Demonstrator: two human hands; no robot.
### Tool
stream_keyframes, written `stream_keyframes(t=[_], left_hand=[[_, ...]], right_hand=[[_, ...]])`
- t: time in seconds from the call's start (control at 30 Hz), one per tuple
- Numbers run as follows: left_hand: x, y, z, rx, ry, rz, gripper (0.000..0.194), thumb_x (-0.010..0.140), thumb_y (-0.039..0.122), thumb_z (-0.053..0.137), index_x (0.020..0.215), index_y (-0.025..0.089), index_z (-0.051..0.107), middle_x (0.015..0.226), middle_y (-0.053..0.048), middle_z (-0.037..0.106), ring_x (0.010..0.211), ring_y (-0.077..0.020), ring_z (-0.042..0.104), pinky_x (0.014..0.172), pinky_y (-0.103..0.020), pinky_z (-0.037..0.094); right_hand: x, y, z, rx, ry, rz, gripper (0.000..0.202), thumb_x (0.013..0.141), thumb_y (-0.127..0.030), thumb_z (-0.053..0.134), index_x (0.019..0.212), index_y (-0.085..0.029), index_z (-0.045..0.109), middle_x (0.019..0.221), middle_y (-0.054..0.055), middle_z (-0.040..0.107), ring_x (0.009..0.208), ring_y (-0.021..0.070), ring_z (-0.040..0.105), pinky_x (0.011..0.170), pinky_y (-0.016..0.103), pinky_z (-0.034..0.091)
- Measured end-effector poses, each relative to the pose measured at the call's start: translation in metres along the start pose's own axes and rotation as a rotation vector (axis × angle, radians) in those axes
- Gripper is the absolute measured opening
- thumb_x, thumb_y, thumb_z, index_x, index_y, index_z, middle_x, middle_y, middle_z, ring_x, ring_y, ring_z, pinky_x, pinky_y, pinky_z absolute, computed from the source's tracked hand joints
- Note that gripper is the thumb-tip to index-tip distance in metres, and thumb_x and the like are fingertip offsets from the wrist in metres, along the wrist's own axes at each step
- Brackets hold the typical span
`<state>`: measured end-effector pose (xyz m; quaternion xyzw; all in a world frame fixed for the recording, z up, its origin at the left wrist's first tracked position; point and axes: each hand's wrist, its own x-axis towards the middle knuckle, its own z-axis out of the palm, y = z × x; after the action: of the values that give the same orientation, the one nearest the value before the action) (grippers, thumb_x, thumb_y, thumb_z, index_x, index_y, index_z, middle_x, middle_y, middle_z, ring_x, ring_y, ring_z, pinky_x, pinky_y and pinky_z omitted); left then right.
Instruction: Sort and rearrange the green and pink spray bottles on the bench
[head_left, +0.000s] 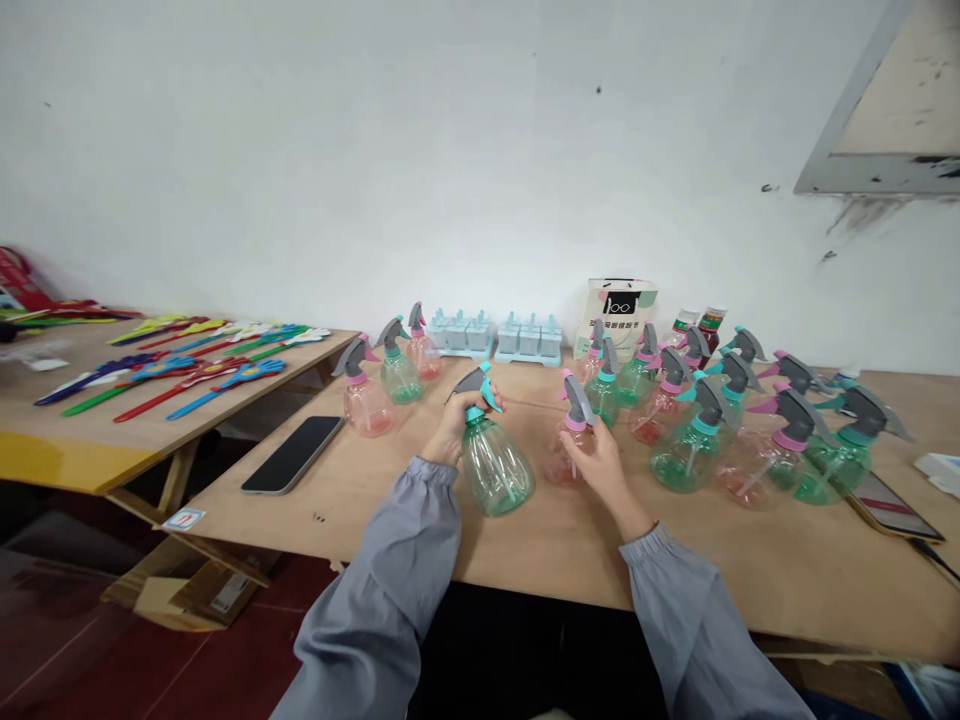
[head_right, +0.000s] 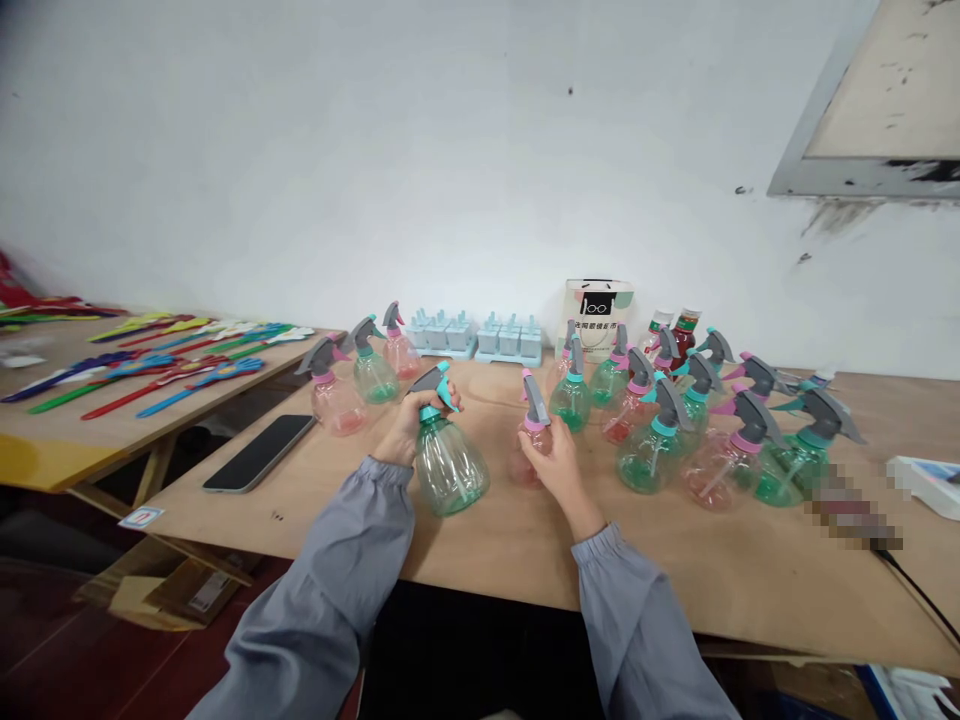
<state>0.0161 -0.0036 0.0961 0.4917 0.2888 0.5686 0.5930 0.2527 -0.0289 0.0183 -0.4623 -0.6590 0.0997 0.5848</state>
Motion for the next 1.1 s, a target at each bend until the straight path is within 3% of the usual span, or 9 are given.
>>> stream_keyframes(t=[0.13,0.27,0.37,0.47,0.57,0.67,0.8,0.93,1.1], left_hand=[[-0.009,0.005,-0.002,0.107,-0.05,0.043,0.015,0.055,0.026,0.061,0.067,0.019,0.068,0.086,-0.008,0.076,0.102,-0.0296,0.071,0.091,-0.04,0.056],[-0.032,0.026,-0.015,0.276,0.117,0.147,0.024,0.067,0.034,0.074,0.087,0.02,0.076,0.095,-0.008,0.077,0.104,-0.0284,0.07,0.097,-0.04,0.054],[-0.05,0.051,-0.046,0.502,0.369,0.27,0.033,0.063,0.037,0.081,0.09,0.02,0.076,0.095,-0.006,0.077,0.098,-0.0277,0.07,0.088,-0.038,0.056],[-0.065,0.071,-0.091,0.741,0.677,0.381,0.03,0.062,0.04,0.08,0.082,0.019,0.073,0.08,-0.002,0.073,0.084,-0.0237,0.068,0.077,-0.033,0.054],[-0.075,0.079,-0.133,0.833,0.822,0.414,0.029,0.068,0.043,0.076,0.08,0.018,0.071,0.068,0.001,0.065,0.07,-0.0173,0.062,0.067,-0.028,0.049],[-0.081,0.077,-0.162,0.893,0.912,0.441,0.028,0.071,0.045,0.074,0.077,0.018,0.069,0.063,0.004,0.06,0.065,-0.0145,0.056,0.063,-0.026,0.045],[-0.08,0.074,-0.181,0.893,0.963,0.47,0.03,0.069,0.046,0.075,0.08,0.018,0.069,0.065,0.005,0.063,0.069,-0.0167,0.058,0.069,-0.029,0.047],[-0.078,0.071,-0.189,0.932,0.928,0.428,0.033,0.064,0.045,0.078,0.078,0.017,0.068,0.068,0.002,0.066,0.076,-0.0205,0.062,0.075,-0.032,0.048],[-0.081,0.065,-0.197,0.975,0.932,0.403,0.023,0.07,0.04,0.072,0.077,0.019,0.066,0.067,0.002,0.066,0.087,-0.0253,0.064,0.08,-0.034,0.048]], right_hand=[[0.0,-0.001,0.0,0.001,0.005,0.014,0.026,0.082,-0.044,0.066,0.098,-0.022,0.062,0.094,0.007,0.071,0.091,0.0261,0.066,0.086,0.043,0.052],[-0.001,-0.003,-0.002,0.009,0.004,0.014,0.025,0.084,-0.043,0.065,0.098,-0.023,0.062,0.094,0.007,0.071,0.092,0.0263,0.067,0.087,0.044,0.052],[-0.001,-0.002,-0.001,0.003,0.006,0.016,0.027,0.083,-0.044,0.065,0.098,-0.022,0.063,0.095,0.007,0.071,0.092,0.0267,0.067,0.087,0.044,0.052],[-0.001,0.0,0.0,0.001,0.011,0.014,0.029,0.082,-0.045,0.066,0.1,-0.022,0.063,0.096,0.008,0.071,0.092,0.0269,0.067,0.087,0.045,0.052],[0.0,0.002,0.001,0.013,0.024,0.005,0.029,0.081,-0.045,0.066,0.1,-0.023,0.063,0.097,0.008,0.071,0.092,0.0268,0.067,0.088,0.045,0.052],[0.0,0.003,0.001,0.016,0.022,0.008,0.029,0.082,-0.045,0.066,0.1,-0.023,0.063,0.097,0.008,0.071,0.092,0.0269,0.067,0.087,0.045,0.052],[-0.001,0.002,0.0,0.016,0.019,0.014,0.028,0.082,-0.045,0.066,0.1,-0.024,0.063,0.096,0.007,0.071,0.091,0.0266,0.067,0.087,0.045,0.052],[-0.001,0.001,0.0,0.019,0.009,0.027,0.029,0.082,-0.046,0.065,0.101,-0.023,0.063,0.096,0.008,0.071,0.091,0.0268,0.067,0.087,0.046,0.052],[-0.001,0.002,0.0,0.022,0.004,0.048,0.031,0.081,-0.046,0.066,0.101,-0.022,0.063,0.098,0.009,0.071,0.093,0.0279,0.066,0.088,0.047,0.051]])
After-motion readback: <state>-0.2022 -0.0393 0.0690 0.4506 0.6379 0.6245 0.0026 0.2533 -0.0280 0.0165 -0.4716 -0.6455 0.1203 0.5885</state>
